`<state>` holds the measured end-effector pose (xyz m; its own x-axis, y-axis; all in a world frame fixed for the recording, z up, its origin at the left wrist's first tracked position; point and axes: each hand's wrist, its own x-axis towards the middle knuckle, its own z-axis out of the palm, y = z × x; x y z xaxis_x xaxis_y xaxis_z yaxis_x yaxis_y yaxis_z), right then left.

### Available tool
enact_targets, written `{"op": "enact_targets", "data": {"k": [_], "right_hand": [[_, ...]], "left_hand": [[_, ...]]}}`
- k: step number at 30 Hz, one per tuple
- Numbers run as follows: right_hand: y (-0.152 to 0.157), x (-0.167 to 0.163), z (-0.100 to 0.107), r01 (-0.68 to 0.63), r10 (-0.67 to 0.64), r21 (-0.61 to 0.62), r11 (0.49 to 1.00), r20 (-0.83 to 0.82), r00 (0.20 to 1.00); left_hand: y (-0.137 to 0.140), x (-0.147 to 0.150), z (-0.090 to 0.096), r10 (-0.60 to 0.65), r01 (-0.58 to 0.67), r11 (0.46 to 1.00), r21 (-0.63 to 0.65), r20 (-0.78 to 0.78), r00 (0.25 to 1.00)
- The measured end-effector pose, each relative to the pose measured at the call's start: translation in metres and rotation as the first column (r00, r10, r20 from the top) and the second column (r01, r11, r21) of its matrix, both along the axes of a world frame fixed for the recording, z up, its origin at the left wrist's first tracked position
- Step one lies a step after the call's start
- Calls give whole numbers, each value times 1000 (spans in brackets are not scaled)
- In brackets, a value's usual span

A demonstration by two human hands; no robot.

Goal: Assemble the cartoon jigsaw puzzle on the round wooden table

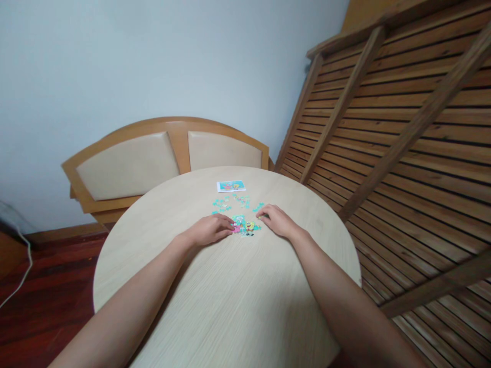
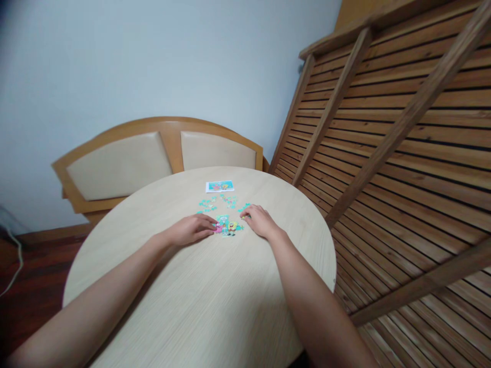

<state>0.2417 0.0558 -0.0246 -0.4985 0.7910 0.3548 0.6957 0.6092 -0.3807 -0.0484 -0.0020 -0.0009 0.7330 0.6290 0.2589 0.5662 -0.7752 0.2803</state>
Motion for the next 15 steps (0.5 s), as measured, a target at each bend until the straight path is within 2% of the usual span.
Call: {"op": "enact_targets", "data": {"k": [5,8,11,15], "right_hand": [[1,8,6,50,-53,-29,998,-110,993],[-6,-2,15,45,-69,-90,995,-282,957],[-18,-21,22,-65,-36,-205,977,-452,891],[-30,-42,21,-249,-4,-375,893,-560,828]], "left_hand": [[-1,0,1,0,0,1000,-8,-6,1000],[-3,2,2,17,-16,1000,-23,15,1000],[-5,5,5,78,-74,996,-47,75,994],[-4,8,4,233,-214,970,-115,190,954]]}}
